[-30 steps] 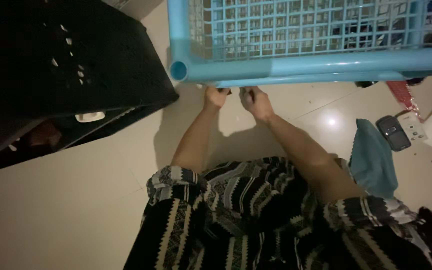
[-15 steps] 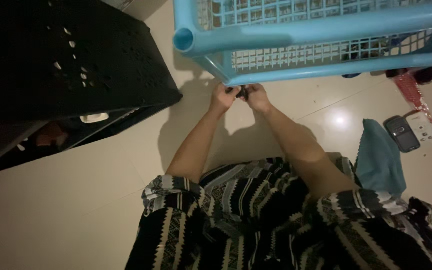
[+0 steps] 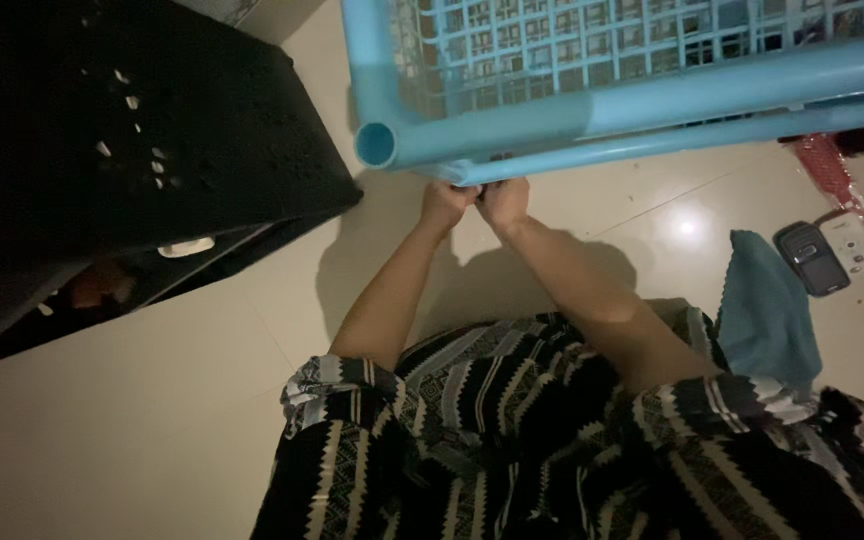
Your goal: The person assembles a light blue plastic storage basket by inserting vertical support poles into the frame and attaching the base. The person then wipes the basket with a cloth.
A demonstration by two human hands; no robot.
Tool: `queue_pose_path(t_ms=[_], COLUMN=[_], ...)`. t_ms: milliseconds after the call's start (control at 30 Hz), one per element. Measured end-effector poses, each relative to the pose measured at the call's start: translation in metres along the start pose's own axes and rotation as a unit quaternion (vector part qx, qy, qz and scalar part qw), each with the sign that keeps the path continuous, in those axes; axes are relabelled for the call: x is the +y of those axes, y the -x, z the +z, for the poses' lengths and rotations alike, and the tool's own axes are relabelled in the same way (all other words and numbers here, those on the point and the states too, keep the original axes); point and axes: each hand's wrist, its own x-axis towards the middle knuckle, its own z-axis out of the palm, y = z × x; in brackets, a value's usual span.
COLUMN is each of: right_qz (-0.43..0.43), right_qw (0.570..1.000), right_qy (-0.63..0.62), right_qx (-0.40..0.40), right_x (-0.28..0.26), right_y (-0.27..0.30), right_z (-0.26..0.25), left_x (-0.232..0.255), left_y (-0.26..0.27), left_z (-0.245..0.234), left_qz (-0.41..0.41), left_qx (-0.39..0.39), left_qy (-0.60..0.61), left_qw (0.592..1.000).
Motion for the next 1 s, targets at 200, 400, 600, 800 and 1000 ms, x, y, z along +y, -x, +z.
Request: queue_pose_path(t_ms=[200,400,600,800,1000], right_qz=[0.137,0.053,0.068,-0.058,0.04], right_qw=[0.974,0.975,0.996,0.985,0.973], right_qy=[-0.17,-0.204,0.007,-0.144,-0.074], right_qx=[-0.058,-0.063,-0.066,-0.076,-0.216], right_x=[0.049,0.051,0.005,-0.002,0.016], right_y=[0.01,0.017,0.01,0.023,-0.006], right_z=[0.013,0.018,-0.007,-0.035,-0.003], left_x=[0.012,0.014,0.02,-0.024,-0.059], left_y=[0.005,0.001,0.004,-0.017,-0.033], left_z=[-0.007,-0.006,-0.009,-0.005,0.007], left_qz=[0.057,-0.031,0.021,-0.016,0.064], left_qx=[0.003,-0.022,-0.022,-0.027,0.023], left_qy=[-0.068,-0.061,-0.028,-0.169,-0.119], left_qw=[0.996,0.997,0.999,0.985,0.991])
